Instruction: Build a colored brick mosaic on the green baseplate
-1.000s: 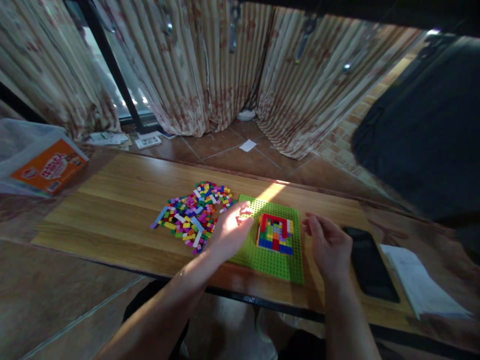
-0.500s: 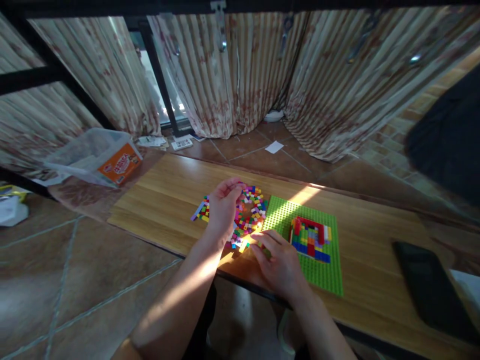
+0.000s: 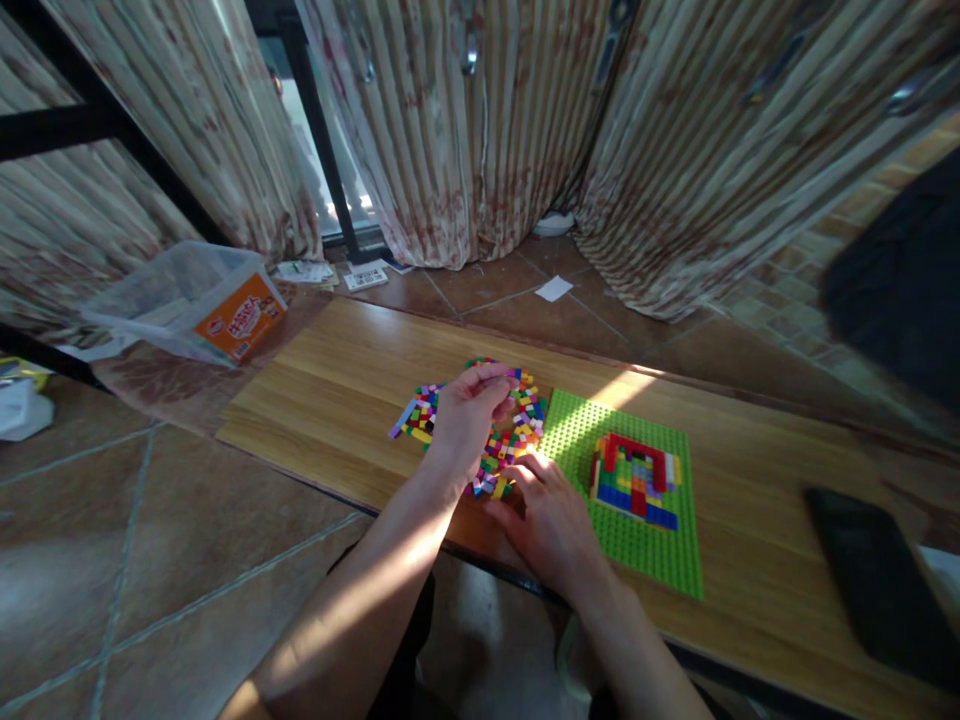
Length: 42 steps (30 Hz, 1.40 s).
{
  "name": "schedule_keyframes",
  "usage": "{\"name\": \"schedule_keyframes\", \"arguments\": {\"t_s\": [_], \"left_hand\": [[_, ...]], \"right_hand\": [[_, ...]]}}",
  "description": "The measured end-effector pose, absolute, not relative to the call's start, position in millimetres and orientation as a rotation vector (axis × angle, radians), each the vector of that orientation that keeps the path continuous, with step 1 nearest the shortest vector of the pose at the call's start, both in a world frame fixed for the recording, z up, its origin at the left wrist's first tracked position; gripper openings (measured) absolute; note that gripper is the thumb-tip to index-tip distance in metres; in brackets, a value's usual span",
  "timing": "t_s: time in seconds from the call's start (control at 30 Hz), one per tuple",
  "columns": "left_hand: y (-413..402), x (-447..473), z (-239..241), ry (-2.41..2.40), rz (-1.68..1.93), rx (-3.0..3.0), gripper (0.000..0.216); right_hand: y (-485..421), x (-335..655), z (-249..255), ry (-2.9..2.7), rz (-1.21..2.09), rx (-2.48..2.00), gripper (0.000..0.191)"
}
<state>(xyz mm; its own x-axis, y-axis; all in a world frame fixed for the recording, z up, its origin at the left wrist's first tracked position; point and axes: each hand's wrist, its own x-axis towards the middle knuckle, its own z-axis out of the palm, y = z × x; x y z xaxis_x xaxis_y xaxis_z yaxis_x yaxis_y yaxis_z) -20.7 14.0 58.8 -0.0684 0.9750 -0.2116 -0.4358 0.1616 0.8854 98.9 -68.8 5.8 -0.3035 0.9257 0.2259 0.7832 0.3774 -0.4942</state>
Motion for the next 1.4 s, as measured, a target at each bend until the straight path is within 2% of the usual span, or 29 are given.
{"name": "schedule_keyframes", "arguments": {"t_s": [0.37,0.6,0.9,1.17,1.4], "left_hand": [[6,-11,61,1.065,1.157,0.884,0.020],[-1,4,46,1.074,0.955,1.221,0.025],[-2,14,32,1.060,0.825,1.506,0.021],[-4,23,34,1.154,0.749,1.598,0.024],[-6,27,36,1.169,0.729,1.639,0.025]], "right_hand": [[-69,120,31,-1.586,0.721,-1.401,0.025],[-69,146,27,-1.360,0.665,-1.407,0.032],[-73,199,30,-1.163,0.366,-1.631,0.033],[-82,234,38,-1.213,0.179,-1.828,0.030],[-85,241,40,-1.388,0.245,-1.798,0.025]]}}
